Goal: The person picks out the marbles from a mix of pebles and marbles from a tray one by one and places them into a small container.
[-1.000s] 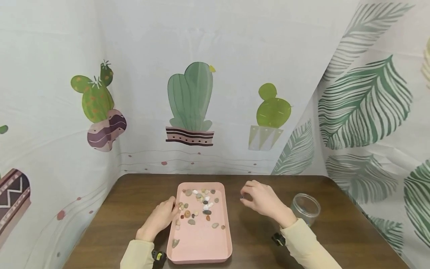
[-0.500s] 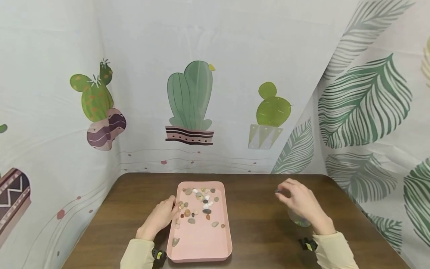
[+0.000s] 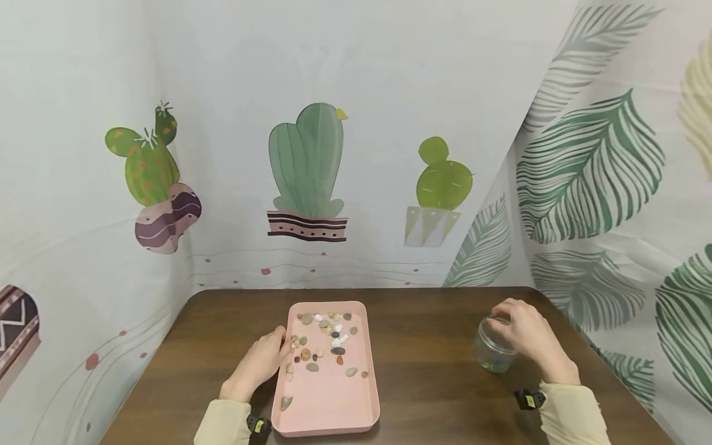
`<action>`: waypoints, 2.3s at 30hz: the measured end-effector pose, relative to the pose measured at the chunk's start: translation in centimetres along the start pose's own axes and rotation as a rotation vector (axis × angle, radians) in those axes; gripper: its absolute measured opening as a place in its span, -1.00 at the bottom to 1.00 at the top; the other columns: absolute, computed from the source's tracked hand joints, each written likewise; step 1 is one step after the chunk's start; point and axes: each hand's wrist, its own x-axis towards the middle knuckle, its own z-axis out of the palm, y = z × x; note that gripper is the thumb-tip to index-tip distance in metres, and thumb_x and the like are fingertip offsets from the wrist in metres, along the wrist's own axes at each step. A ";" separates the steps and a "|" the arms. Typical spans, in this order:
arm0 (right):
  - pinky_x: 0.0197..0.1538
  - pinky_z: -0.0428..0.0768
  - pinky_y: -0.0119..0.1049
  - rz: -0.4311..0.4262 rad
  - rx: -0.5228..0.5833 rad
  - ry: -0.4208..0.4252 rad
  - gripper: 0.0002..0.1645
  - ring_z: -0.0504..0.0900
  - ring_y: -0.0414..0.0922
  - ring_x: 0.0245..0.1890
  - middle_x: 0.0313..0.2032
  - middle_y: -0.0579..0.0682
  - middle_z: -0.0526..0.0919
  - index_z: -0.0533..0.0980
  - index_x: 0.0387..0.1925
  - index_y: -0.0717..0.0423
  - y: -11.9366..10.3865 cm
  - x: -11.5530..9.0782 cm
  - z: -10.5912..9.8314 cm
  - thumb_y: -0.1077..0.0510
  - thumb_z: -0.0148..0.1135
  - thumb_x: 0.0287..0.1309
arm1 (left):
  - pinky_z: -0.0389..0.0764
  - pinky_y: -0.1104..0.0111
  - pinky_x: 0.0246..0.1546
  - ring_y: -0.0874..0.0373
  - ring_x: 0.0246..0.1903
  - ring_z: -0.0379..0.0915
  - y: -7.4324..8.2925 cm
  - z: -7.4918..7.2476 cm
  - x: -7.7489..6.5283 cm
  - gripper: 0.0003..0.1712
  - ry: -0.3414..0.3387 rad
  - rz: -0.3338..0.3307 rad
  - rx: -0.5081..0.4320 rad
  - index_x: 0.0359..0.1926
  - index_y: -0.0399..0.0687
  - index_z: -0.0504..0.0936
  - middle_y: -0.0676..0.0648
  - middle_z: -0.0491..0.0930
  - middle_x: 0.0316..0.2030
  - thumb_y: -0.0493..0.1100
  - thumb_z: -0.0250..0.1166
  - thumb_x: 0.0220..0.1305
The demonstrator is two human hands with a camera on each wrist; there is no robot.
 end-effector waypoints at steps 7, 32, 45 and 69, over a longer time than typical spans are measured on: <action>-0.48 0.39 -0.10 0.035 -0.057 -0.104 -0.83 0.46 -0.06 -0.37 -0.43 -0.11 0.52 0.53 -0.53 -0.02 1.4 -0.3 0.9 0.04 0.35 -0.21 | 0.31 0.36 -0.63 0.24 -0.65 0.27 -0.1 0.1 0.0 -0.87 -0.005 -0.011 -0.021 -0.34 -0.07 0.39 0.09 0.34 -0.63 -0.10 0.05 0.25; -0.38 0.38 0.01 0.098 -0.070 -0.197 -0.86 0.48 0.06 -0.33 -0.46 -0.09 0.52 0.54 -0.53 -0.02 1.3 -0.8 1.7 0.05 0.32 -0.19 | 0.31 0.34 -0.60 0.22 -0.63 0.26 -0.2 0.1 0.1 -0.89 0.006 -0.002 0.000 -0.35 -0.04 0.38 0.09 0.33 -0.62 -0.11 0.04 0.25; -0.35 0.40 0.04 0.078 -0.034 -0.262 -0.78 0.51 0.06 -0.30 -0.42 -0.07 0.59 0.60 -0.44 0.00 1.4 -0.5 1.9 -0.05 0.21 -0.03 | 0.30 0.33 -0.59 0.21 -0.62 0.25 -0.2 0.1 0.2 -0.88 0.030 0.009 0.019 -0.38 -0.03 0.37 0.09 0.31 -0.62 -0.11 0.04 0.25; -0.20 0.13 0.19 -0.003 -0.071 0.036 -0.86 0.34 0.08 -0.11 -0.24 0.00 0.57 0.55 -0.35 -0.01 -1.7 1.4 1.6 0.08 0.18 0.01 | 0.31 0.34 -0.60 0.22 -0.63 0.25 0.1 0.0 -0.1 -0.88 0.013 0.001 0.000 -0.34 -0.06 0.39 0.09 0.32 -0.62 -0.11 0.03 0.26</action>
